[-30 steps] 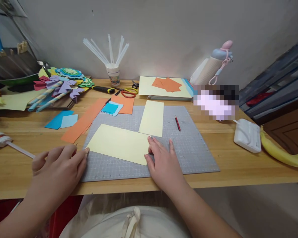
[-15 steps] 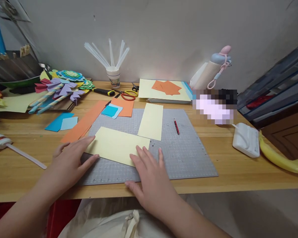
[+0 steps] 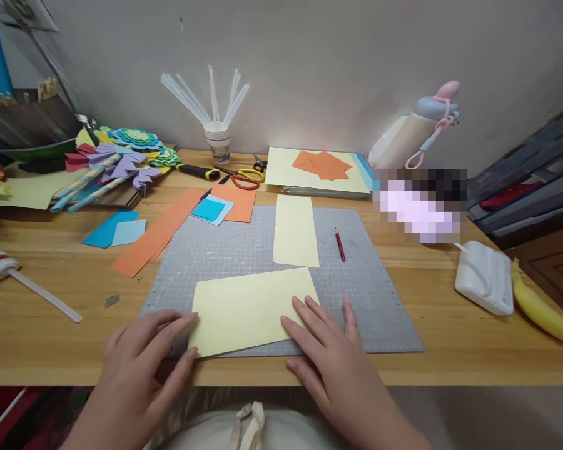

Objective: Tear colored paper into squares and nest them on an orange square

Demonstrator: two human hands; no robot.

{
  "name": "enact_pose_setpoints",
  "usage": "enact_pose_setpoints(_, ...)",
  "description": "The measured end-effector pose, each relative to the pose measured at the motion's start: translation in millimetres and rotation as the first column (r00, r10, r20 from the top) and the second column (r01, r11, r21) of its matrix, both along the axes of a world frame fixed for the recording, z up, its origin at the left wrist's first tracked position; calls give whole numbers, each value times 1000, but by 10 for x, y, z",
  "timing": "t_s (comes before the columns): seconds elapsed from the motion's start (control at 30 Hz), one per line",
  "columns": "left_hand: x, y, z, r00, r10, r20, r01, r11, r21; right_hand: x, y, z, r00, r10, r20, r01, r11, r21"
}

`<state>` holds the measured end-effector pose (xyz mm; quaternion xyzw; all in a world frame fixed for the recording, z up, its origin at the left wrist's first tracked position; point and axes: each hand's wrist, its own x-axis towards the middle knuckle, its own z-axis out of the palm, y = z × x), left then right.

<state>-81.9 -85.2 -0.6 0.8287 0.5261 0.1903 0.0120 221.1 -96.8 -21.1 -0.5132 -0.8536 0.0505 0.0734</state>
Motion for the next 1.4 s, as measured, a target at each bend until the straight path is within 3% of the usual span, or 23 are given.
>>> enact_pose_setpoints(0.17,194,69,-44,983,-175,-53,178,983,52,20,-26,-38,999,33,24,-34,999,32)
enact_pose_setpoints(0.33,239,103,-34,982,-188,-25,189,979,75,-8,-35,-7,998,58,23,-59,997,44)
enact_pose_setpoints(0.6,174,47,-89,969,-246,29,243,967,79,-112,-17,29,961,275,40,-277,958,76)
enact_pose_setpoints(0.73,130,101,-84,971,-236,28,233,970,76,-164,-4,25,965,260,41,-262,961,91)
enact_pose_setpoints(0.93,21,229,-62,947,-294,-130,300,953,30,-281,28,60,974,223,45,-225,973,55)
enact_pose_setpoints(1.07,-19,260,-69,942,-300,-151,309,950,40,-310,19,79,975,216,56,-218,975,41)
enact_pose_setpoints(1.27,-31,272,-46,982,-181,-55,184,981,55,-238,8,43,992,127,-10,-127,991,46)
enact_pose_setpoints(1.4,82,223,-16,992,-129,10,127,989,80,-179,-4,22,996,61,-63,-56,995,82)
